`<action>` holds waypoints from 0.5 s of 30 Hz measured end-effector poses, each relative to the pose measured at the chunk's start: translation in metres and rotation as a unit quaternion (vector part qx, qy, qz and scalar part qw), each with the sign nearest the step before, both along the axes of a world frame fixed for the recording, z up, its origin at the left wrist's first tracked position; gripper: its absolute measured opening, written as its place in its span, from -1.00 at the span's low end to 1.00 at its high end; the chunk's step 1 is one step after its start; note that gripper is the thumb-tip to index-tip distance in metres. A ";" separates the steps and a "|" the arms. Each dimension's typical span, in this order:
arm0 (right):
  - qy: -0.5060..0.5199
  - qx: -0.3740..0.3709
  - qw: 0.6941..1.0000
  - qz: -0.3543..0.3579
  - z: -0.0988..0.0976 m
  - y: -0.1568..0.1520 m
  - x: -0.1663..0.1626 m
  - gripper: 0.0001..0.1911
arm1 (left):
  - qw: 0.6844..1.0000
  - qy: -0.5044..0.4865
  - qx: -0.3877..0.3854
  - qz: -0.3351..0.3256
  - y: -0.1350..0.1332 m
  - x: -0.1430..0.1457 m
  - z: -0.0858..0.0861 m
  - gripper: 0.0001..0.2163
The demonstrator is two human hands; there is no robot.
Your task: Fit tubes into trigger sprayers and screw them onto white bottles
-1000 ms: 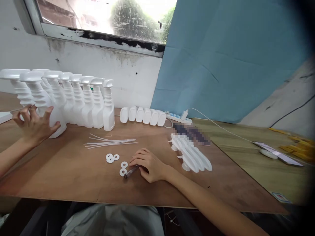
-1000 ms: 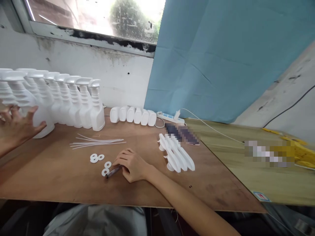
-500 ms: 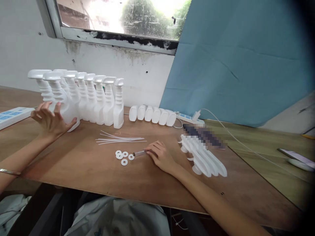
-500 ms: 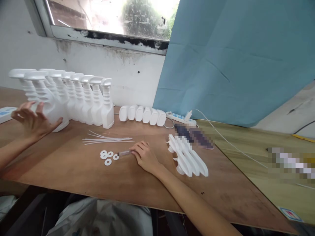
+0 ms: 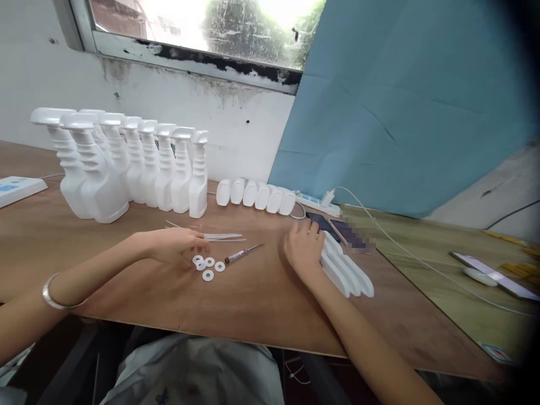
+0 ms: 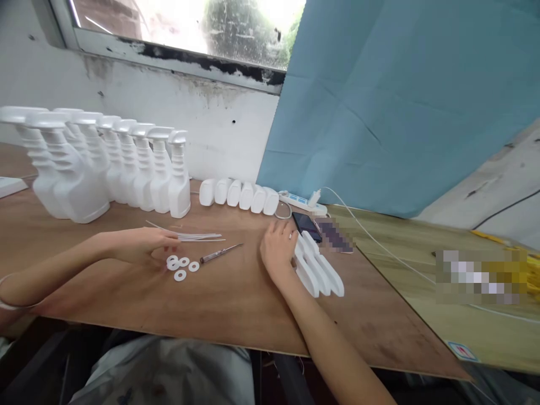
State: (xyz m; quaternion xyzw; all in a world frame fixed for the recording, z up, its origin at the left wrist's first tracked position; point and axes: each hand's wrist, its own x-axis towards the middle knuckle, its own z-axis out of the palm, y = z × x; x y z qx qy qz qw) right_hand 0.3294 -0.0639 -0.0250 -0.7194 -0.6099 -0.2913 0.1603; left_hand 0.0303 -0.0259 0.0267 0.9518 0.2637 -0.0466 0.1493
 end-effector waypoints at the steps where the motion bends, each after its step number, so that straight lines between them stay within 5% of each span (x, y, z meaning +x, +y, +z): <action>1: -0.002 -0.014 1.000 -0.023 0.001 0.000 0.003 -0.76 | 1.000 0.006 -0.010 0.001 0.001 0.003 -0.002 -0.75; 11: -0.018 -0.086 0.996 -0.004 -0.006 -0.004 -0.015 -0.76 | 0.988 -0.092 -0.120 -0.002 0.027 -0.004 -0.038 -0.82; 15: 0.054 -0.034 0.994 0.083 -0.003 -0.011 -0.023 -0.80 | 0.982 -0.120 -0.145 0.024 0.031 -0.009 -0.044 -0.77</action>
